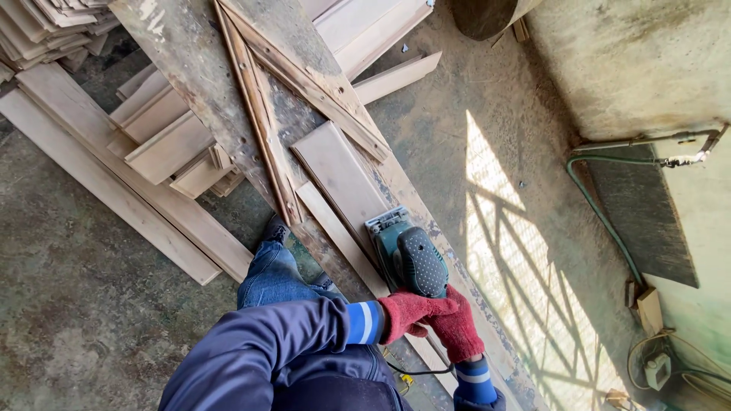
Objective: Sanding a wooden board using an electric orbital sander and then hand-sanding with a piece of sandpaper.
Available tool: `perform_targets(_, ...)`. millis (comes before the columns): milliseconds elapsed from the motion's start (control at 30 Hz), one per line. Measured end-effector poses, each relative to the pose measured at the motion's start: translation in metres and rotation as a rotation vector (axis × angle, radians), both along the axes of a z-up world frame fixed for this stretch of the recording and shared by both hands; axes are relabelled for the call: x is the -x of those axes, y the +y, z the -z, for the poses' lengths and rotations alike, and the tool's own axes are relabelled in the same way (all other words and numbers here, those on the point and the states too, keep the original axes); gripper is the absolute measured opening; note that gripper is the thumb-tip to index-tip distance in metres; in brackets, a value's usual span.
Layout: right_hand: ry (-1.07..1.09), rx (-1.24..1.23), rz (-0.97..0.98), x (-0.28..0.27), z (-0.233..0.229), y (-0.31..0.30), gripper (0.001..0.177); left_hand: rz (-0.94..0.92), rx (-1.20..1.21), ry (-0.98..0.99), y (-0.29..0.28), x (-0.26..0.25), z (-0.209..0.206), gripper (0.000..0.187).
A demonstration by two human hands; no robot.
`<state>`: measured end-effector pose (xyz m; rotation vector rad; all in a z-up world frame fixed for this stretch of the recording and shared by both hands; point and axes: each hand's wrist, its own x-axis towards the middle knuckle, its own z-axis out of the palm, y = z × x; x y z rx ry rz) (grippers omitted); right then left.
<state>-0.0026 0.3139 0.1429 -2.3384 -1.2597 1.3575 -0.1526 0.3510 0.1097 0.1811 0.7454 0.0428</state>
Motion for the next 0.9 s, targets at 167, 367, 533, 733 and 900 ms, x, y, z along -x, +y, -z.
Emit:
perform_targets(167,0.047,-0.02,0.005,0.029,0.005,0.033,0.04,-0.062,0.005,0.017,0.034,0.037,-0.01,0.061)
perform_targets(367,-0.011,-0.029,-0.102,0.075,-0.011,0.083,0.034,-0.191,0.024,0.046,0.071,0.069,-0.013,0.061)
perform_targets(533,-0.109,0.072,-0.001,0.137,-0.05,0.145,0.039,-0.275,0.002,0.144,0.094,0.069,0.012,0.057)
perform_targets(733,-0.146,0.011,-0.119,0.156,-0.042,0.188,0.037,-0.34,0.026,0.176,0.14,0.088,0.017,0.067)
perform_targets(900,-0.094,-0.008,-0.136,0.179,-0.049,0.219,0.038,-0.404,-0.007,0.197,0.174,0.124,-0.007,0.07)
